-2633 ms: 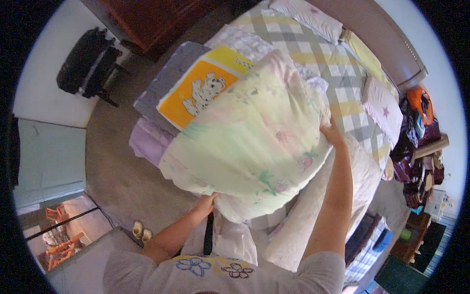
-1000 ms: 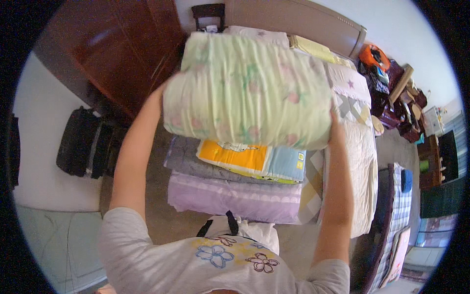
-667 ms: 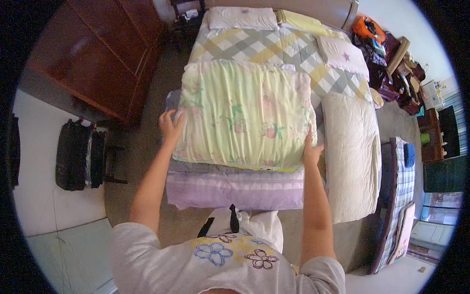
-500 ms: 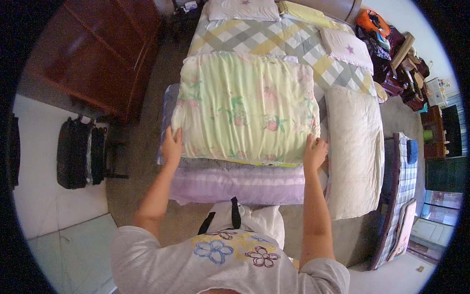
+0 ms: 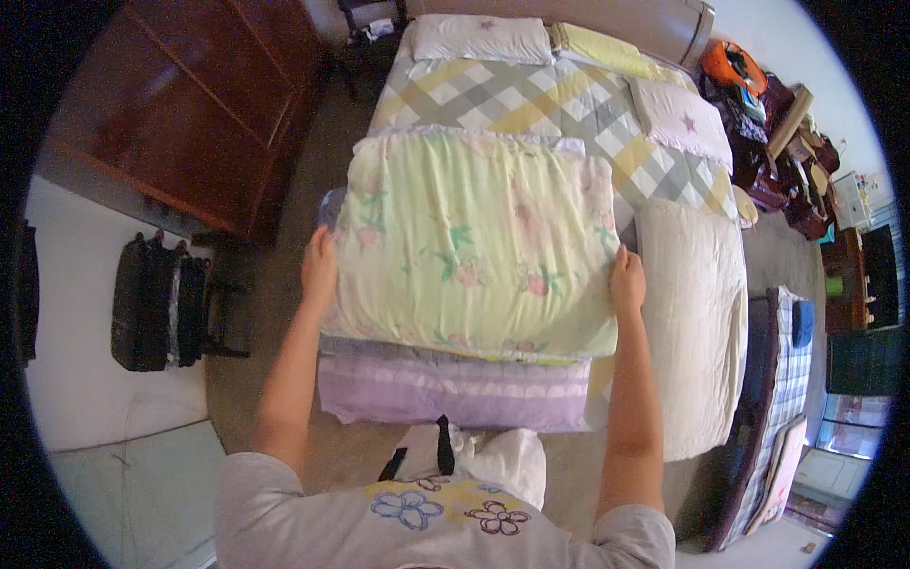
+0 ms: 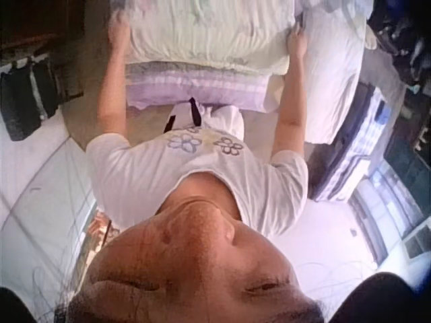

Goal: The person folds a colorful patterned blanket, a white quilt, a floral duvet, and a pink cartoon-patterned blanket on a bed. They handle each item individually, unfolding and refolding them into neat stacks.

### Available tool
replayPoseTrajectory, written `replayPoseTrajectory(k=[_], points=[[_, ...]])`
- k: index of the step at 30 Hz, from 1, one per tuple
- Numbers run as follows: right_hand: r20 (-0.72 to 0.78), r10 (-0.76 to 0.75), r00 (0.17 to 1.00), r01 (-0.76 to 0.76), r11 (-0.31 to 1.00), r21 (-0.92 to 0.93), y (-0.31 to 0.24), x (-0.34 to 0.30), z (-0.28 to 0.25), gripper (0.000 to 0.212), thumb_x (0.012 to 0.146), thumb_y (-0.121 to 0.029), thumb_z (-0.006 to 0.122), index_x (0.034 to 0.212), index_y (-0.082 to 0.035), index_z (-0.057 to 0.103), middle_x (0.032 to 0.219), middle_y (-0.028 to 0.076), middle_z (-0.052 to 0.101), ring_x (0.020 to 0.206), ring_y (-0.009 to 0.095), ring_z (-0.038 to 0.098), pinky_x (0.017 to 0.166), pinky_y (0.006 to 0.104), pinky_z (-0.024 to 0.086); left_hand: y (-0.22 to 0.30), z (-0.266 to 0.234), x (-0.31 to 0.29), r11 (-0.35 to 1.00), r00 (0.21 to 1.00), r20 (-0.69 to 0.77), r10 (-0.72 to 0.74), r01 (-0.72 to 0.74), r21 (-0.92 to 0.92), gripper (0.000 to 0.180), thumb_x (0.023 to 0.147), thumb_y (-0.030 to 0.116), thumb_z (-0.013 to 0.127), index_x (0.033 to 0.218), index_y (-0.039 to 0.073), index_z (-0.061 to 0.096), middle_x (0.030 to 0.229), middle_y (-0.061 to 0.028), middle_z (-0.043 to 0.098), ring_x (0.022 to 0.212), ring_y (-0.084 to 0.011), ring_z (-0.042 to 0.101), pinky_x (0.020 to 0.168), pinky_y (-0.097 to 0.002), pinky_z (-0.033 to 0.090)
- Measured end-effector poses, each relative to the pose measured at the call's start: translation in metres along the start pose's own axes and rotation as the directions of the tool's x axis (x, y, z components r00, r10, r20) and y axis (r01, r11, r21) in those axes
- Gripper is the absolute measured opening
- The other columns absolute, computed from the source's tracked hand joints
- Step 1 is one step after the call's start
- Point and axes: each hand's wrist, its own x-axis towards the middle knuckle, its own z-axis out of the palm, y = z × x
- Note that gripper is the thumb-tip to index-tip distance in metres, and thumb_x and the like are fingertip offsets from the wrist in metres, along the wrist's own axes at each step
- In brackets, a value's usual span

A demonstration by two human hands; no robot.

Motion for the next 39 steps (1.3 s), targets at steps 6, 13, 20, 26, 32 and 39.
replayPoseTrajectory(k=[6,13,20,26,32,39], points=[[-0.083,-0.111,0.990,0.087,0.963,-0.253,-0.067,0.095,0.045,0.059,0.087,-0.056,0.035,0.099,-0.002,0.056,0.101,0.021,0.060,0.096,0.039,0.056,0.081,0.0449,0.043,0.089,0.045,0.108,0.941,0.992,0.111,-0.055,0.014,0.337,0.055,0.089,0.051,0.033,0.115,0.008,0.054,0.107,-0.0168,0.060,0.100,-0.0363,0.055,0.083,-0.0442,0.043],[-0.166,-0.097,0.981,0.064,0.979,-0.192,-0.056,0.132,0.017,0.058,0.084,-0.049,0.046,0.101,0.005,0.056,0.099,0.026,0.060,0.098,0.038,0.056,0.085,0.0431,0.042,0.084,0.055,0.147,0.959,0.998,0.036,0.050,-0.058,0.279,0.044,0.090,0.046,0.037,0.093,0.006,0.056,0.096,-0.0147,0.063,0.090,-0.0339,0.058,0.075,-0.0442,0.044],[-0.043,-0.078,0.996,0.068,0.979,-0.194,-0.059,0.173,0.029,0.057,0.082,-0.050,0.052,0.099,0.003,0.059,0.090,0.021,0.062,0.085,0.033,0.062,0.063,0.0418,0.051,0.096,0.094,0.189,0.987,0.999,-0.049,0.023,-0.015,0.162,0.039,0.085,0.042,0.048,0.110,0.013,0.054,0.108,-0.0129,0.060,0.096,-0.0327,0.058,0.082,-0.0405,0.044],[-0.211,-0.087,0.974,0.020,0.954,-0.300,-0.087,0.145,0.022,0.047,0.083,-0.044,0.052,0.113,-0.008,0.056,0.109,0.015,0.060,0.103,0.030,0.055,0.085,0.0400,0.043,0.104,0.072,0.185,0.954,0.961,-0.145,0.236,-0.201,0.220,0.032,0.079,0.020,0.060,0.111,0.018,0.055,0.117,-0.0113,0.052,0.100,-0.0296,0.054,0.084,-0.0354,0.044],[-0.129,-0.761,0.636,0.566,0.573,-0.593,-0.136,-0.001,0.082,0.041,0.080,-0.023,0.047,0.116,-0.001,0.052,0.131,0.014,0.042,0.123,0.032,0.037,0.098,0.0503,0.030,0.185,0.096,0.012,0.649,0.745,0.096,0.660,-0.630,0.427,0.051,0.081,0.017,0.054,0.130,0.017,0.040,0.138,-0.0140,0.031,0.128,-0.0325,0.027,0.102,-0.0533,0.020],[0.192,-0.032,0.981,0.174,0.584,-0.793,0.063,-0.006,-0.011,0.049,0.089,-0.027,0.040,0.134,-0.008,0.035,0.140,0.010,0.033,0.130,0.027,0.027,0.105,0.0417,0.023,0.045,-0.001,0.026,0.546,0.960,0.279,-0.027,-0.220,0.809,0.059,0.083,0.034,0.055,0.136,0.019,0.034,0.143,-0.0118,0.025,0.132,-0.0326,0.019,0.098,-0.0646,0.015]])
